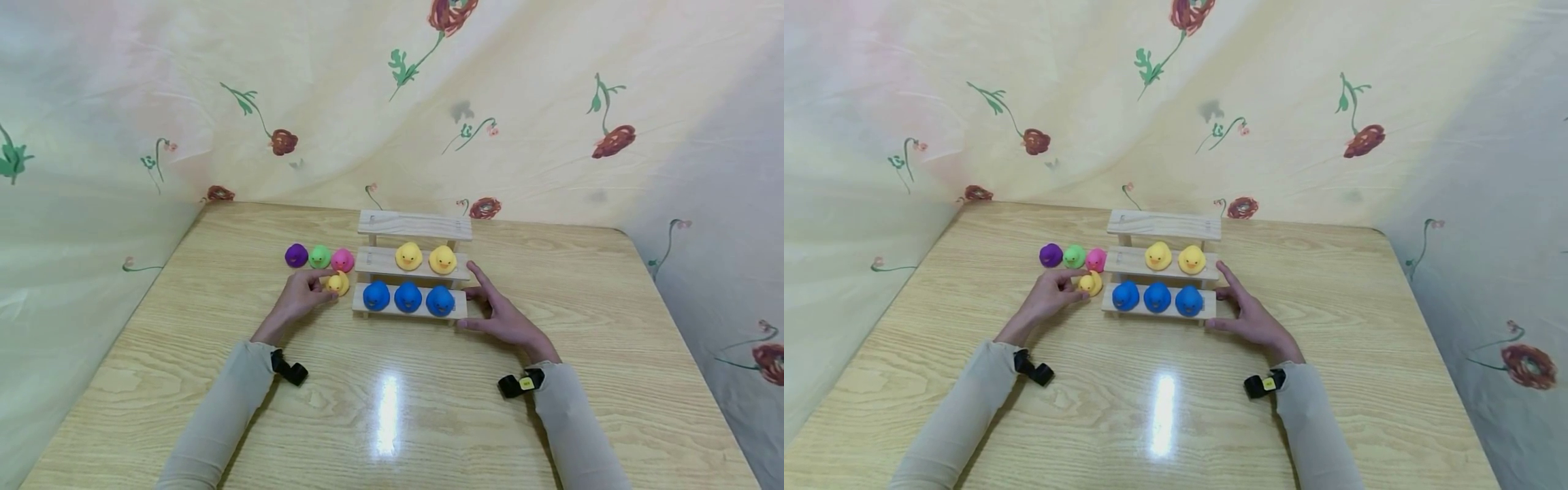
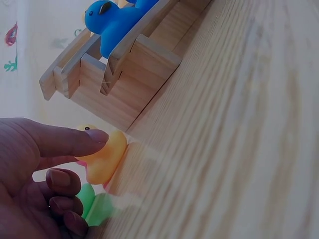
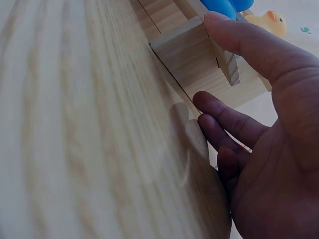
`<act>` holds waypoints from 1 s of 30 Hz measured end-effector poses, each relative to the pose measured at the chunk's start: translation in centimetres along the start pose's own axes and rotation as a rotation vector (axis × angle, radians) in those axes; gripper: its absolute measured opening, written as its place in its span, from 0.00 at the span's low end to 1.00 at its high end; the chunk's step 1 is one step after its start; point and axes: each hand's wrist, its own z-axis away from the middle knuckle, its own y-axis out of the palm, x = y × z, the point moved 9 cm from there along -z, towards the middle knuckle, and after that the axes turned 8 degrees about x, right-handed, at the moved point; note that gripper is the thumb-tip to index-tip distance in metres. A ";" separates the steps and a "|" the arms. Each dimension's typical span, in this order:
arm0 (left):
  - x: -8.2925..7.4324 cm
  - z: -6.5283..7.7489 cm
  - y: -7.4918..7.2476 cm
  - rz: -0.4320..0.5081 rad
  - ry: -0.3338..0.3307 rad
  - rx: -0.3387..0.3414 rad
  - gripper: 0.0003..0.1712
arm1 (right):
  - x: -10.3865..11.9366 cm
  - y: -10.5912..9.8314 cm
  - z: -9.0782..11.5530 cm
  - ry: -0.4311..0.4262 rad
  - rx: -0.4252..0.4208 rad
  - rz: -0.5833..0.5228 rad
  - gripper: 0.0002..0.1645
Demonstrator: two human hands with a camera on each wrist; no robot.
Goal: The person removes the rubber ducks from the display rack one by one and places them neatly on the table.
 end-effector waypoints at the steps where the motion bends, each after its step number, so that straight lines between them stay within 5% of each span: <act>1: 0.0 0.0 0.0 0.001 -0.002 -0.002 0.26 | 0.0 0.0 0.0 0.003 -0.001 0.001 0.66; 19: 0.0 0.0 0.0 0.034 -0.040 -0.002 0.29 | -0.1 0.0 -0.1 -0.007 0.003 -0.006 0.66; 30: -2.5 0.7 -1.1 0.036 0.035 -0.043 0.27 | 0.3 -0.1 0.1 -0.016 0.005 -0.009 0.66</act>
